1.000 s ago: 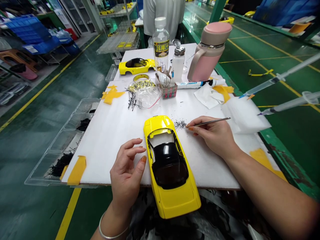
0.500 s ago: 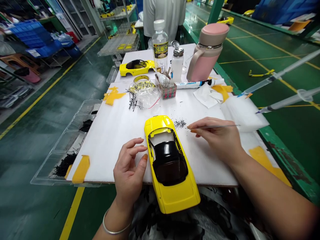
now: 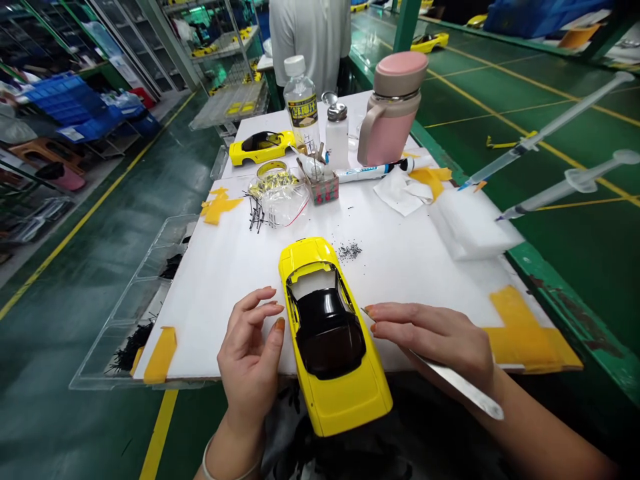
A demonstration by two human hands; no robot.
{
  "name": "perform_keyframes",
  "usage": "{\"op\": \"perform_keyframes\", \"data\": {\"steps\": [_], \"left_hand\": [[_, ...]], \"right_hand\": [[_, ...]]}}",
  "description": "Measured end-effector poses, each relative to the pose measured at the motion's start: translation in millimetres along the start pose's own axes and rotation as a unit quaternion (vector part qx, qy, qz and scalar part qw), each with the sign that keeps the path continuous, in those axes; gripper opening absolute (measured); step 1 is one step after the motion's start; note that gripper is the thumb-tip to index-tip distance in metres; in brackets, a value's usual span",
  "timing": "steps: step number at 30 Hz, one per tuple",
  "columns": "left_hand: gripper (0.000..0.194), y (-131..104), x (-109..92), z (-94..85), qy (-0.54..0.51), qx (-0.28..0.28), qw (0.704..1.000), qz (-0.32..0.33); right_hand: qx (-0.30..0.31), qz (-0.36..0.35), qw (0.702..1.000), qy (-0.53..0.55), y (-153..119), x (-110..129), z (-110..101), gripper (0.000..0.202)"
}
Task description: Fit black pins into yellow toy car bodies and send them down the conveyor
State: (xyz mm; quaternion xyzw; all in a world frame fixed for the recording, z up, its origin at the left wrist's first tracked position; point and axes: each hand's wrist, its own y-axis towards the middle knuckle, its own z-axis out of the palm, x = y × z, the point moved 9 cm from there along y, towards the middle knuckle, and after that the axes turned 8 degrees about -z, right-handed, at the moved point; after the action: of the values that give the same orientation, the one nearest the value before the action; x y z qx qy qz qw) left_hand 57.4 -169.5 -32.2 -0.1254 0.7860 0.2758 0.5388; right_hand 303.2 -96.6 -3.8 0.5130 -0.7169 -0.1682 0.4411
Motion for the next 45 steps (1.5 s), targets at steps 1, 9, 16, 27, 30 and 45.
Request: {"op": "perform_keyframes", "data": {"steps": [1, 9, 16, 27, 30, 45], "left_hand": [[0.016, 0, 0, -0.3, 0.000, -0.004, 1.000, 0.000], [0.014, -1, -2, -0.1, 0.022, -0.008, 1.000, 0.003], [0.017, 0, -3, 0.1, 0.009, -0.004, 1.000, 0.009], [0.020, 0, -2, 0.3, -0.004, 0.001, 1.000, 0.022], [0.021, 0, -2, 0.2, -0.007, 0.001, 1.000, 0.026], [0.020, -1, -3, 0.7, -0.006, 0.000, 1.000, 0.027]], "right_hand": [[0.004, -0.004, 1.000, -0.002, 0, 1, 1, 0.042], [0.021, -0.027, 0.999, -0.001, -3, 3, 6, 0.042], [0.022, -0.054, 0.998, 0.003, -2, 9, 7, 0.042], [-0.019, -0.013, 1.000, -0.021, 3, 6, -6, 0.034], [-0.025, 0.013, 1.000, -0.001, 8, 4, -10, 0.033], [-0.005, -0.006, 1.000, 0.017, 12, 5, 0, 0.029]]}}
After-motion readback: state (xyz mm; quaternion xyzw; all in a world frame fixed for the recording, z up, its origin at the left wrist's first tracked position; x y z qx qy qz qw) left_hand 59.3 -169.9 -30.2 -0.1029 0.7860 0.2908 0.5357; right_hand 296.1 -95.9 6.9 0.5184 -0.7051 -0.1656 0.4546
